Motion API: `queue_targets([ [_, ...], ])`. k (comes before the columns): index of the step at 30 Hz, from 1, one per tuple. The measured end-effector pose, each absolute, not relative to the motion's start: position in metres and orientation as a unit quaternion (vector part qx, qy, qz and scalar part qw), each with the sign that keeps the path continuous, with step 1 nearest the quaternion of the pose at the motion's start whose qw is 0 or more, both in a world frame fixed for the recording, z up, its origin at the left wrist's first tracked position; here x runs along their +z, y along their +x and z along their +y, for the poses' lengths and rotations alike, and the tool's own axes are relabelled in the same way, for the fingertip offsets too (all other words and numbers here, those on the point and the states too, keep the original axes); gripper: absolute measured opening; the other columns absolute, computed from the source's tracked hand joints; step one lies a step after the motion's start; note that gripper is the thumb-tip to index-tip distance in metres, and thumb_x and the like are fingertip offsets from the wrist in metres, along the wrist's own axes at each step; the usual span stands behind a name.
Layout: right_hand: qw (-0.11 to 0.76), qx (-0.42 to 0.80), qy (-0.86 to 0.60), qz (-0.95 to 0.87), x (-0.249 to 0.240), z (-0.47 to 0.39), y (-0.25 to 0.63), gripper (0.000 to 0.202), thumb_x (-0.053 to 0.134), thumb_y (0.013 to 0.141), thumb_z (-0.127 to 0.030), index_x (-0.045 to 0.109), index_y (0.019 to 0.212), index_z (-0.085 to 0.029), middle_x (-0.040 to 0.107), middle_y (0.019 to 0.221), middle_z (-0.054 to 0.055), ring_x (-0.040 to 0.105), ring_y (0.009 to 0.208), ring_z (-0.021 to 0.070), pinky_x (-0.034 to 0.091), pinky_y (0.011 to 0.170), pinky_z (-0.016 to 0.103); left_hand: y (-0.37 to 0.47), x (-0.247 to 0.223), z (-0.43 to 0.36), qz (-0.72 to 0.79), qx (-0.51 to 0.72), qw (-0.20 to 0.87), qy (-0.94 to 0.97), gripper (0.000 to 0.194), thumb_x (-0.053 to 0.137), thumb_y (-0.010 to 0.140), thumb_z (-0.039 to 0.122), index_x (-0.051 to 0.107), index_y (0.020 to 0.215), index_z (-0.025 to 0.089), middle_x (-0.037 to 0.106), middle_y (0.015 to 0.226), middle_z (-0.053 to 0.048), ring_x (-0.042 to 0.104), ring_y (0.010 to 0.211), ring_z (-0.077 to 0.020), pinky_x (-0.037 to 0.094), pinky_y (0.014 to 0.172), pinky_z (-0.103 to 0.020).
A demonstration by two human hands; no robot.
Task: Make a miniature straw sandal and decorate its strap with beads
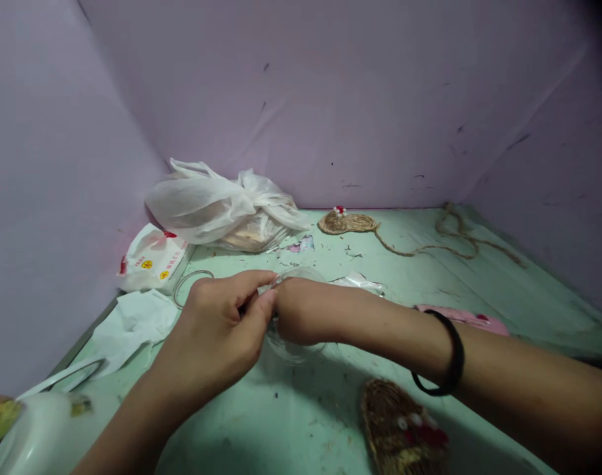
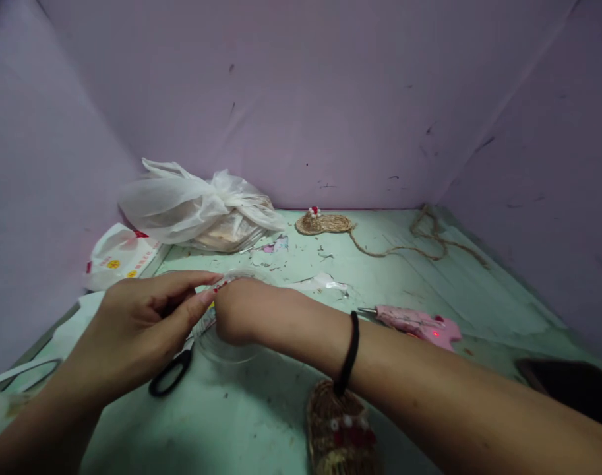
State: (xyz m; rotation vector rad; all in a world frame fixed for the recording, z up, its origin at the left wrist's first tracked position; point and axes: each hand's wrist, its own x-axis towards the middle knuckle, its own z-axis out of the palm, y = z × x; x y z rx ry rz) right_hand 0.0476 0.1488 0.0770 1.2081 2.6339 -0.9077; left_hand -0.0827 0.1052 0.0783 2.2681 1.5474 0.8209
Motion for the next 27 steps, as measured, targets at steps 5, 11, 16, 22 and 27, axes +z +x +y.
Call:
queue_targets([
  [5, 0.104, -0.241, 0.376, 0.889, 0.073, 0.155, 0.043, 0.033, 0.053, 0.075, -0.009, 0.066, 0.104, -0.015, 0.068, 0.089, 0.009, 0.058, 0.074, 0.0203, 0.036, 0.055, 0.026, -0.084, 0.079, 0.108, 0.552, 0.288, 0.130, 0.772, 0.025, 0.052, 0.079, 0.021, 0.071, 0.096, 0.020, 0.062, 0.054, 0.004, 0.053, 0.048, -0.0102, 0.043, 0.050, -0.021],
  [11, 0.100, -0.233, 0.365, 0.896, 0.070, 0.161, 0.043, 0.027, 0.055, 0.072, -0.010, 0.066, 0.096, -0.014, 0.066, 0.088, 0.008, 0.058, 0.075, 0.0199, 0.037, 0.057, 0.026, -0.085, 0.078, 0.114, 0.570, 0.284, 0.129, 0.760, 0.025, 0.051, 0.079, 0.025, 0.071, 0.094, 0.020, 0.056, 0.049, 0.006, 0.041, 0.039, -0.0082, 0.036, 0.042, -0.020],
  [16, 0.085, -0.238, 0.336, 0.907, 0.077, 0.159, 0.047, 0.022, 0.053, 0.069, -0.005, 0.066, 0.085, -0.012, 0.063, 0.074, 0.004, 0.053, 0.065, 0.0143, 0.035, 0.052, 0.022, -0.086, 0.076, 0.112, 0.562, 0.292, 0.120, 0.764, 0.024, 0.051, 0.079, 0.024, 0.071, 0.091, 0.020, 0.051, 0.044, 0.006, 0.038, 0.036, -0.0081, 0.034, 0.040, -0.020],
  [22, 0.068, -0.242, 0.312, 0.916, 0.078, 0.160, 0.049, 0.021, 0.051, 0.067, -0.004, 0.066, 0.081, -0.011, 0.064, 0.074, 0.002, 0.052, 0.064, 0.0111, 0.034, 0.050, 0.019, -0.086, 0.077, 0.111, 0.558, 0.293, 0.121, 0.767, 0.024, 0.051, 0.080, 0.024, 0.070, 0.093, 0.020, 0.055, 0.046, 0.007, 0.043, 0.038, -0.0081, 0.033, 0.038, -0.019],
  [27, 0.026, -0.252, 0.302, 0.919, 0.070, 0.160, 0.051, 0.016, 0.052, 0.064, -0.006, 0.065, 0.071, -0.013, 0.061, 0.065, 0.000, 0.049, 0.056, 0.0094, 0.031, 0.045, 0.019, -0.084, 0.077, 0.113, 0.558, 0.301, 0.122, 0.764, 0.023, 0.051, 0.079, 0.022, 0.071, 0.090, 0.020, 0.066, 0.058, 0.004, 0.054, 0.048, -0.0097, 0.039, 0.044, -0.018],
])
